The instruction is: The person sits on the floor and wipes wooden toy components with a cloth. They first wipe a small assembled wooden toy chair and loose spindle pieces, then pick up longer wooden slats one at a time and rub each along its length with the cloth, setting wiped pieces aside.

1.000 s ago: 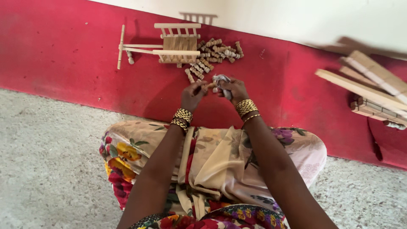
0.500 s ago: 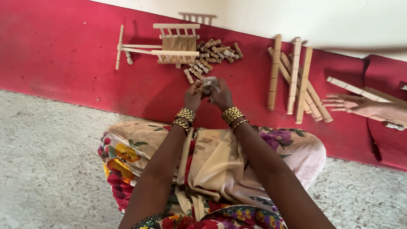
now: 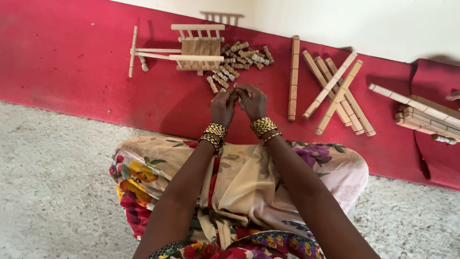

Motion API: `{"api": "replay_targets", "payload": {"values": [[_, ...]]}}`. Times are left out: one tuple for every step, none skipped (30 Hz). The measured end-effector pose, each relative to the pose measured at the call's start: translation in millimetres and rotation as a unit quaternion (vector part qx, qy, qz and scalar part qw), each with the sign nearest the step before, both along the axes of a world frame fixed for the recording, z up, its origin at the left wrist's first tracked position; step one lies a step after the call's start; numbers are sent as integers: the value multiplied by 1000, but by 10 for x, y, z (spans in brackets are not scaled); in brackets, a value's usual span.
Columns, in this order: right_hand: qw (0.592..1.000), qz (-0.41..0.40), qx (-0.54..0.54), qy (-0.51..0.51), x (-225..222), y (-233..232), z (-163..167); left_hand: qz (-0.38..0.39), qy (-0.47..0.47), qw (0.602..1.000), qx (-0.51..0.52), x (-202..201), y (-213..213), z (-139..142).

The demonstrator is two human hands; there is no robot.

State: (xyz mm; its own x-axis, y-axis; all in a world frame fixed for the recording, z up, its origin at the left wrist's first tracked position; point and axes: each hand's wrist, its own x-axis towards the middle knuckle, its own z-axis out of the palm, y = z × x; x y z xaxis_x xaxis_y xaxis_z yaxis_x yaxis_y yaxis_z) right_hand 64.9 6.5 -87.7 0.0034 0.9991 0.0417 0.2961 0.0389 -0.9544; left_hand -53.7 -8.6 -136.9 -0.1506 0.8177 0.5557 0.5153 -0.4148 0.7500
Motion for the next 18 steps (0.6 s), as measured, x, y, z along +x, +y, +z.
{"api": "replay_targets", "payload": {"values": [[995,-1,90,-46,-20,-24,10,7,15,1000,13,14,-2,-6],[979,-2,180,-91,-41,-40,11,13,10,1000,3,26,5,-13],[954,-1,267,-137,-61,-48,-4,20,4,1000,-9,43,10,-24],[948,-2,287,-139,-71,-47,-30,27,-2,999,-21,51,12,-36],[941,-3,307,-140,-75,-34,-66,35,-7,999,-28,53,24,-43],[934,-3,328,-141,-64,-9,-107,44,-11,998,-35,45,43,-42],[942,-13,306,-137,-37,29,-148,52,-15,998,-41,30,54,-38],[950,-24,283,-133,6,73,-187,63,-57,989,-119,6,59,-29],[956,-35,260,-130,71,127,-216,73,-97,973,-196,-32,69,-11],[947,-62,258,-180,147,181,-235,80,-137,949,-271,-73,87,14],[936,-88,253,-230,245,233,-232,69,-159,950,-258,-111,93,36],[921,-113,246,-279,348,281,-226,59,-182,950,-246,-151,87,51],[926,-116,208,-293,470,325,-231,51,-204,950,-233,-183,90,64],[929,-120,170,-307,594,364,-236,40,-247,943,-221,-206,107,75],[906,-148,180,-353,713,382,-224,29,-288,934,-209,-223,119,73],[880,-175,189,-399,825,390,-212,18,-330,923,-198,-230,124,56],[884,-208,124,-400,922,383,-205,21,-358,913,-196,-228,138,33],[884,-240,61,-398,1006,371,-199,24,-386,902,-191,-226,169,9]]}}
